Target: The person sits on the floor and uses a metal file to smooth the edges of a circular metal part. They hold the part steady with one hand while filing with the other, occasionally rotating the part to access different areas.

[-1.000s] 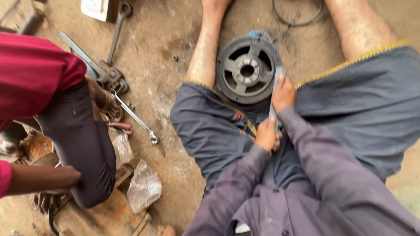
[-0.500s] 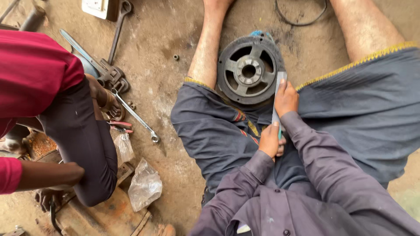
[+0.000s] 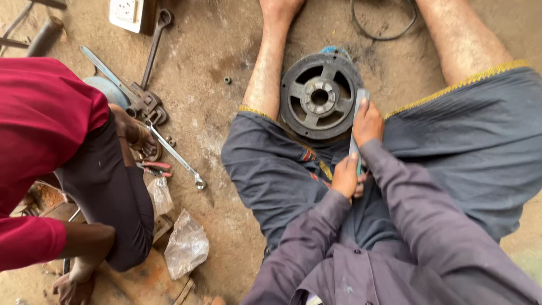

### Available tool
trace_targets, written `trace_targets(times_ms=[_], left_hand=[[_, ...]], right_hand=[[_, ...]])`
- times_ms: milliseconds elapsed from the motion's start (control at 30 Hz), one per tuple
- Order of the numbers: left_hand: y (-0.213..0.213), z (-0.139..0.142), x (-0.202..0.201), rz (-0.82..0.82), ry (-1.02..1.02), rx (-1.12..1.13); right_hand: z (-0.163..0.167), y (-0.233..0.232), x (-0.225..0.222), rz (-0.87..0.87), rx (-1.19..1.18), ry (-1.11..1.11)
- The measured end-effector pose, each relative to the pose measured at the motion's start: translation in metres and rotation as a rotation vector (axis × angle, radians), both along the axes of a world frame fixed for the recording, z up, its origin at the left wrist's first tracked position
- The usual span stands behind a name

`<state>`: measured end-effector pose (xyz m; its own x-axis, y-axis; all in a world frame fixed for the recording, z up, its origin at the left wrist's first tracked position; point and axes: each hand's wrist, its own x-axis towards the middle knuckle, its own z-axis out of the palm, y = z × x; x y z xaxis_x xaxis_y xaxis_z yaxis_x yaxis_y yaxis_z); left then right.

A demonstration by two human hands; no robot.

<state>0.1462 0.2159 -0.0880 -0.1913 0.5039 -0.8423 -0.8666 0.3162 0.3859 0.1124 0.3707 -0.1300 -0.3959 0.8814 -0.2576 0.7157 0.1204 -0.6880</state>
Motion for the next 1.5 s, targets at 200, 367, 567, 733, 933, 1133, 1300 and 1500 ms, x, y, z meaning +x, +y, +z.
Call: trace_targets(times_ms=[200, 367, 567, 733, 933, 1133, 1300, 1500], left_hand=[[0.005, 0.025, -0.004, -0.031, 0.018, -0.072], [0.013, 0.021, -0.004, 0.009, -0.008, -0.015], [0.012, 0.021, -0.005, 0.066, -0.191, 0.022], [0.000, 0.039, 0.006, 0.007, -0.058, -0.013], [0.004, 0.048, 0.018, -0.020, -0.053, -0.060], [-0.013, 0.066, 0.016, -0.004, -0.085, -0.086], [-0.033, 0.072, 0.013, -0.047, -0.050, -0.052], [-0.019, 0.067, 0.002, -0.037, -0.069, -0.060]], right_hand=[[-0.001, -0.003, 0.009, 0.046, 0.026, -0.040], [-0.003, 0.000, 0.009, 0.025, -0.030, 0.015], [-0.004, 0.008, 0.005, 0.028, 0.034, -0.016], [0.002, -0.004, 0.021, 0.029, -0.043, 0.036], [-0.016, -0.001, 0.031, 0.008, -0.065, -0.031], [-0.010, -0.019, 0.042, 0.026, -0.072, -0.008], [-0.006, -0.040, 0.048, -0.040, -0.165, 0.021], [-0.020, -0.029, 0.042, -0.074, -0.142, -0.022]])
